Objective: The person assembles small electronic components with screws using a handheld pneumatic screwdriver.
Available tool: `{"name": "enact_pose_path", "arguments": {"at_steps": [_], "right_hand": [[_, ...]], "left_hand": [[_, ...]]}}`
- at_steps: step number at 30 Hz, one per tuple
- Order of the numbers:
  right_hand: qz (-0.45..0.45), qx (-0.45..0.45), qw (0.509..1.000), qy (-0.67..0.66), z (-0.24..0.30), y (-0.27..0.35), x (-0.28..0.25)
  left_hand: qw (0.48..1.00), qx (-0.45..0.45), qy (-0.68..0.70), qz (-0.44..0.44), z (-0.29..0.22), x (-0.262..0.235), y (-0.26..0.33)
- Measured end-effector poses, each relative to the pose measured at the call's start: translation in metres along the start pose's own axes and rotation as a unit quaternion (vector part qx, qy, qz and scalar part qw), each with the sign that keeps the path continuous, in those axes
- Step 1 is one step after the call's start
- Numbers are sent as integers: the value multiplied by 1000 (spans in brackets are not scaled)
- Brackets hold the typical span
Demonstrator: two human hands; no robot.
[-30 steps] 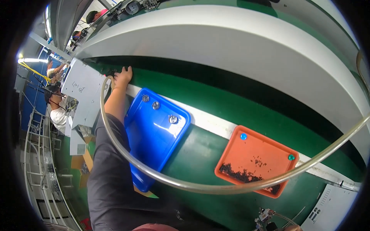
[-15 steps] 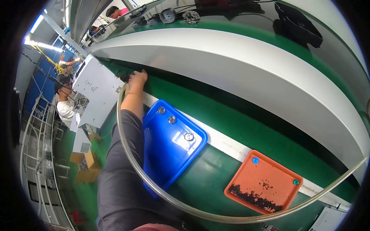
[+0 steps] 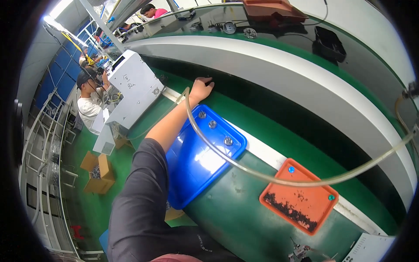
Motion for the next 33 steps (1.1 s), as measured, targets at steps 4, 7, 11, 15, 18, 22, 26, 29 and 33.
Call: {"name": "enact_pose_path", "arguments": {"at_steps": [4,7,11,15,18,22,26,29,33], "right_hand": [[-513,323,727,323,27,44,-4],[-502,315,760,267,1,42,-19],[-508,343,734,294,16,35,-9],[-493,342,753,271,18,34,-14],[-484,351,757,263,15,35,-17],[-458,407,755,232,10,36,-15],[-445,416,759,230,13,36,-14],[-450,414,758,227,14,39,-13],[-464,414,750,227,14,41,-10]], "left_hand": [[986,164,22,2,-152,-44,27],[976,194,5,94,-223,-127,63],[934,187,185,242,-366,-122,152],[852,187,330,360,-455,-97,245],[833,201,371,358,-488,-70,283],[858,278,280,329,-520,-50,286],[863,311,245,314,-544,-50,287],[828,341,247,371,-548,-47,285],[835,293,341,318,-532,-32,275]]}}
Point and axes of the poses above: each hand's wrist, its own y-axis away from the middle knuckle, its own x-axis out of the palm, z = x × y, the point moved 9 cm from there along -y, towards the middle knuckle, and after that the axes turned 13 degrees about x, right-handed, at the moved point
